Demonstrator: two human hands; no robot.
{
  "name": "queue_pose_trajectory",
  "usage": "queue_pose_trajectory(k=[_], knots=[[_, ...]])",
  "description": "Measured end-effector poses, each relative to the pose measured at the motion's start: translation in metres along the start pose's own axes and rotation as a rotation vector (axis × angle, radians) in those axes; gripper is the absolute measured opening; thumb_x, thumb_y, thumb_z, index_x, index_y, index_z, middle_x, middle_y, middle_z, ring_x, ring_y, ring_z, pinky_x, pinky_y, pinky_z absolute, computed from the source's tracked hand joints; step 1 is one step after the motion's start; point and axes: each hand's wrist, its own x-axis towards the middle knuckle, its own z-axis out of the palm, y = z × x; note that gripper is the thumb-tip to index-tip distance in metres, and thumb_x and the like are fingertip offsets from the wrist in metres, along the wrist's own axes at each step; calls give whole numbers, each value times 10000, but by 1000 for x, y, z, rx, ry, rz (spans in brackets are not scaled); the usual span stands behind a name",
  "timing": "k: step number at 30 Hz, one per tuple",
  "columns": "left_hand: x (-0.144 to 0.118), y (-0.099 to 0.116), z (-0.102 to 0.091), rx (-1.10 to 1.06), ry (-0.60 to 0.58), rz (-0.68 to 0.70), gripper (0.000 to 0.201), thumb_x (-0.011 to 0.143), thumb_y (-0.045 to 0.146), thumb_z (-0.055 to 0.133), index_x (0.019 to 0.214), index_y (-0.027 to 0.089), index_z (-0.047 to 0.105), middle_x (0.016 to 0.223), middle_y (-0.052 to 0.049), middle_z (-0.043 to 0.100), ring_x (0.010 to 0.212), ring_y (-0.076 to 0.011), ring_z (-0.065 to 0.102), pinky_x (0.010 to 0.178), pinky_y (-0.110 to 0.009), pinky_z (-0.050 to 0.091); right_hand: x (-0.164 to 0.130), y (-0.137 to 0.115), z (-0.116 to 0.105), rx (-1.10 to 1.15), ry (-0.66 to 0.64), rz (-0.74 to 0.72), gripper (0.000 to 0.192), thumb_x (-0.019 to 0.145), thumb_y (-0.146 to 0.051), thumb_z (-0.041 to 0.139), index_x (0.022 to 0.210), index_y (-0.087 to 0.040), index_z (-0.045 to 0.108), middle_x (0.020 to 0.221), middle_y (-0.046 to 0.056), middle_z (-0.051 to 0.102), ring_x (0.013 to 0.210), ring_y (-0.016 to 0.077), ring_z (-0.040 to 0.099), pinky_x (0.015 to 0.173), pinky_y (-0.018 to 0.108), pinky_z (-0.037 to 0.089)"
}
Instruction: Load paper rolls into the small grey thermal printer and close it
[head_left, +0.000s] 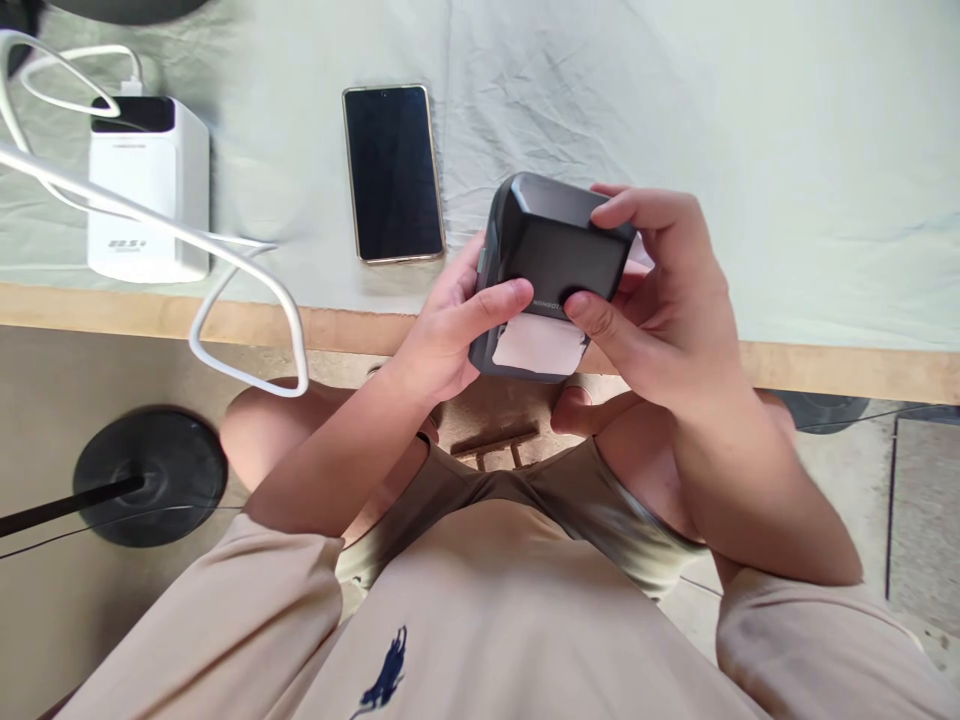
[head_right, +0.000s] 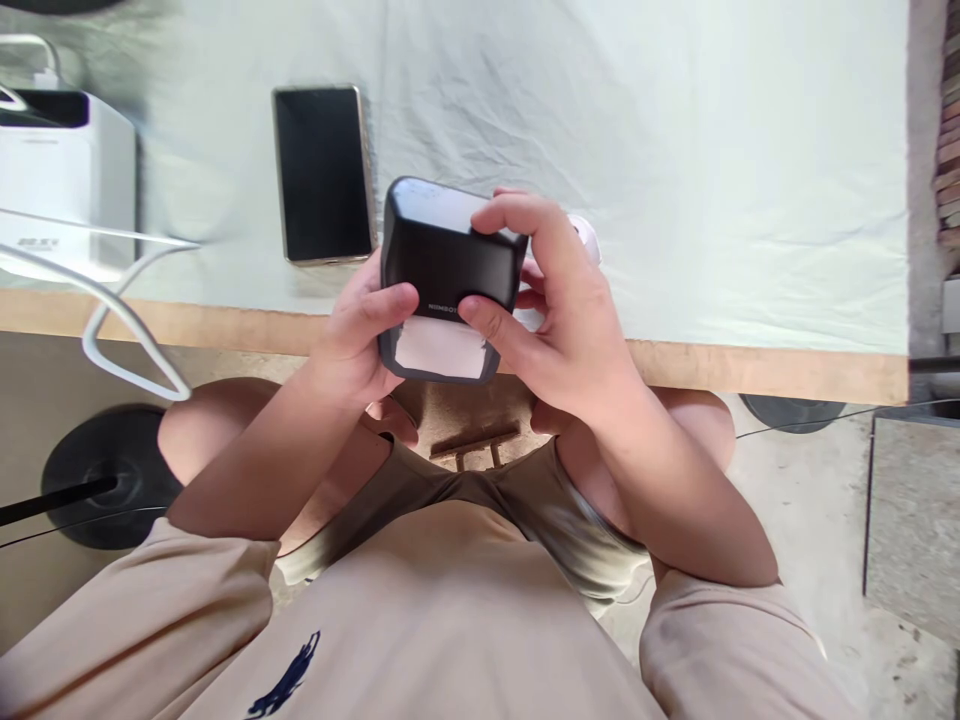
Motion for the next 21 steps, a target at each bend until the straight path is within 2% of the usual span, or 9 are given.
queue_pose_trajectory(k=[4, 7, 10, 14, 16, 18, 19, 21], knots=[[5, -3, -5, -98, -55, -62, 361, 1062, 511, 726, 1282, 227, 766, 1326, -114, 862, 1631, -416, 624, 1303, -547, 572, -1, 3, 0, -22, 10, -18, 491, 1041, -526, 732, 1483, -378, 578, 1648, 96, 634, 1536, 327, 659, 884, 427, 767], [10, -4, -10, -91, 8, -113, 462, 1172, 558, 559, 1369, 192, 761, 1335, -97, 858, 1644, -386, 622, 1293, -527, 586, -2, 1, -4, -52, 2, -9, 538, 1033, -517, 743, 1532, -382, 598, 1723, 99, 585, 1562, 344, 649, 920, 436, 764], [12, -4, -11, -89, 36, -121, 495, 1209, 557, 493, 1391, 186, 765, 1313, -93, 864, 1613, -385, 654, 1264, -520, 613, -2, -4, -10, -101, -20, 0, 598, 1000, -462, 754, 1575, -386, 611, 1793, 92, 537, 1553, 356, 660, 977, 482, 755], [11, -2, -12, -92, 41, -125, 421, 1203, 508, 528, 1233, 185, 797, 1211, -82, 877, 1581, -388, 680, 1234, -546, 648, -2, -6, -16, -114, -64, -102, 714, 939, -379, 791, 1616, -457, 581, 1707, 60, 642, 1670, 381, 566, 1151, 600, 702], [11, -1, -13, -96, 61, -134, 403, 1197, 500, 543, 1109, 193, 788, 1157, -92, 880, 1547, -403, 703, 1217, -570, 662, -3, -5, -18, -113, -88, -155, 797, 915, -363, 810, 1654, -495, 541, 1681, 37, 661, 1747, 378, 482, 1325, 672, 584], [11, -1, -14, -96, 69, -140, 418, 1202, 499, 528, 1054, 201, 780, 1141, -103, 883, 1503, -406, 732, 1213, -568, 666, -3, -3, -20, -118, -118, -162, 860, 912, -351, 813, 1691, -527, 495, 1710, 16, 632, 1796, 366, 412, 1397, 679, 509], [11, -1, -15, -99, 66, -139, 417, 1202, 497, 528, 1047, 205, 782, 1134, -103, 884, 1480, -400, 746, 1211, -559, 668, -2, -3, -21, -125, -124, -156, 869, 908, -350, 818, 1694, -529, 494, 1748, 15, 594, 1800, 367, 402, 1353, 655, 557], [11, -1, -15, -128, 18, -142, 374, 1179, 498, 577, 1054, 214, 785, 1148, -100, 887, 1470, -383, 755, 1221, -536, 665, -1, -4, -21, -146, -56, -164, 791, 897, -395, 844, 1633, -501, 575, 1727, 43, 590, 1706, 395, 519, 1077, 564, 708]])
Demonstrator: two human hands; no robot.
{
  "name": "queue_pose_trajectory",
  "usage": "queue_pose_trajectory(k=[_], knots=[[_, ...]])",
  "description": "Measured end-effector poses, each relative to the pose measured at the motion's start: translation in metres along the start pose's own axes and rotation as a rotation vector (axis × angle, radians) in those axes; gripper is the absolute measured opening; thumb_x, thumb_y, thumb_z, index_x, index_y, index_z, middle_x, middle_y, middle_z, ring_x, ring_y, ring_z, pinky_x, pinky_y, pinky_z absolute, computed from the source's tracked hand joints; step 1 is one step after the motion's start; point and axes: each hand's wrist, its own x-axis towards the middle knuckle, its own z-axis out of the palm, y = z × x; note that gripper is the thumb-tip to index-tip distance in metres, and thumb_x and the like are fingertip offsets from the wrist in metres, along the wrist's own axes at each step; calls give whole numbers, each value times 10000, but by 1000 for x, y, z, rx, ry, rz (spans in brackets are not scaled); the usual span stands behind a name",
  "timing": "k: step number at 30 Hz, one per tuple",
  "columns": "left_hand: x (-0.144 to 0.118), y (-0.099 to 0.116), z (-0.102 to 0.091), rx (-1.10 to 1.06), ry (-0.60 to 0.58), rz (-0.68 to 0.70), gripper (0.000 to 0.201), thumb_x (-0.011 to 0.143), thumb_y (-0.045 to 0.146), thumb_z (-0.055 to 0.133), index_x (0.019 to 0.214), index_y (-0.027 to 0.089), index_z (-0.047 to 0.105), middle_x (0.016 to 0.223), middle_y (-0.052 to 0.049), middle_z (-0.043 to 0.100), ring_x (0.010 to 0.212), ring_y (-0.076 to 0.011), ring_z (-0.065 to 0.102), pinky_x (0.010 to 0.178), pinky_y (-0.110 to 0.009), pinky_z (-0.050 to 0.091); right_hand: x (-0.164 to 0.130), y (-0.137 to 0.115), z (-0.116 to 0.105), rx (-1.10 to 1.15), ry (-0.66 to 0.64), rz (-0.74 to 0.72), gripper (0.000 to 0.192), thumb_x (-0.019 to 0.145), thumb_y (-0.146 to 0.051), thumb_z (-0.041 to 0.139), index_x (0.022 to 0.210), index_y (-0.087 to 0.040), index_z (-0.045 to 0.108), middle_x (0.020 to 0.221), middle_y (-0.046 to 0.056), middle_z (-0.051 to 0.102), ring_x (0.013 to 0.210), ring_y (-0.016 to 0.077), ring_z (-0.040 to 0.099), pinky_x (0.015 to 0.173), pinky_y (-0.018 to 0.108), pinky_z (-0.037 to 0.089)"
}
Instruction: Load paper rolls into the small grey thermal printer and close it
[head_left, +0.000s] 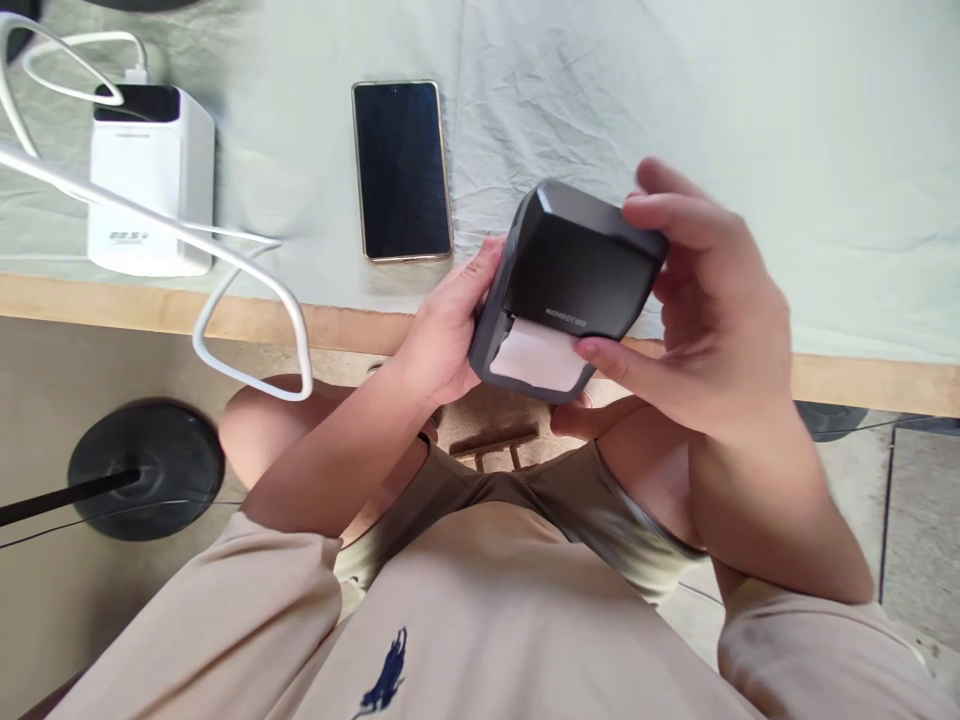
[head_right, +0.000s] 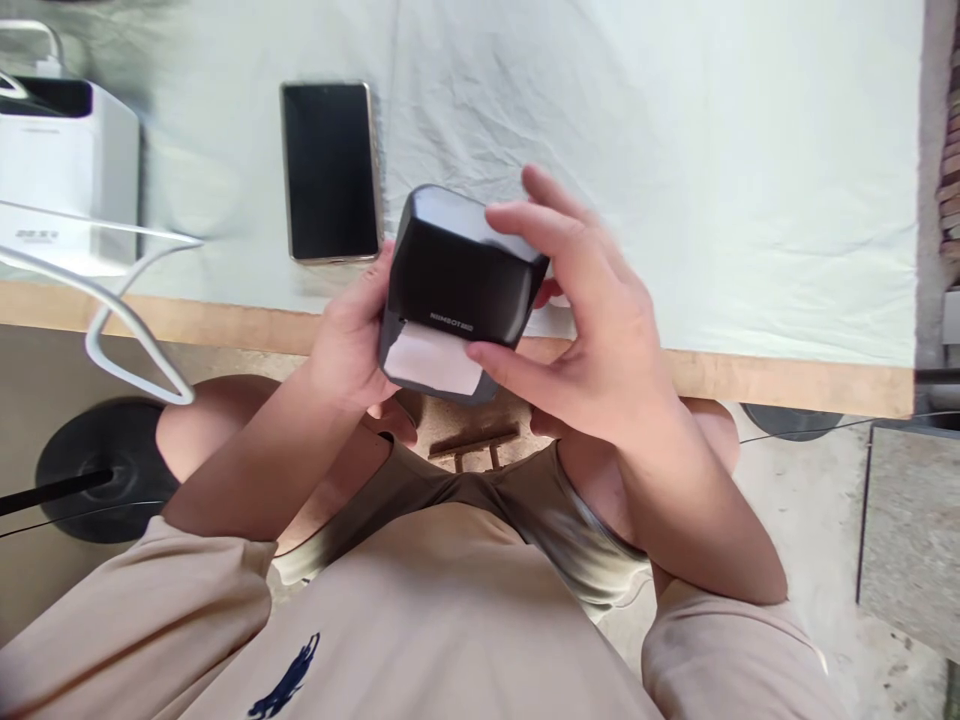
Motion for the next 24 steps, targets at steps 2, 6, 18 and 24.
queue_pose_trajectory(k=[2, 6, 18, 24], knots=[[0, 0, 0, -38, -100, -7, 357, 1141, 536, 631, 1060, 220, 778, 1189, -105, 885, 1501, -378, 739, 1235, -538, 658, 2, -4, 3, -34, 204, -24, 587, 898, -509, 856, 1464, -453, 708, 1450, 71, 707, 1309, 362, 740, 744, 455, 661], [-3, -2, 3, 12, -202, 44, 298, 1039, 517, 775, 1107, 227, 769, 1217, -132, 873, 1451, -442, 765, 1178, -599, 663, 8, -18, 14, -17, 587, 33, 162, 1010, -467, 821, 1142, -382, 784, 1101, -5, 638, 640, 110, 507, 547, 342, 411], [-7, -1, 7, 110, -87, 62, 239, 1020, 465, 799, 1078, 234, 788, 1163, -133, 866, 1456, -464, 748, 1190, -566, 642, 11, -22, 8, -145, 403, 10, 134, 940, -273, 811, 1062, -314, 778, 1015, -29, 873, 768, 191, 801, 499, 329, 505], [-9, -2, 7, 119, -78, 60, 271, 1018, 438, 809, 1180, 221, 800, 1191, -128, 854, 1434, -455, 758, 1189, -560, 650, 11, -19, -9, -405, 70, 110, 257, 920, -323, 812, 1177, -313, 819, 994, 9, 875, 626, 198, 699, 554, 361, 536]])
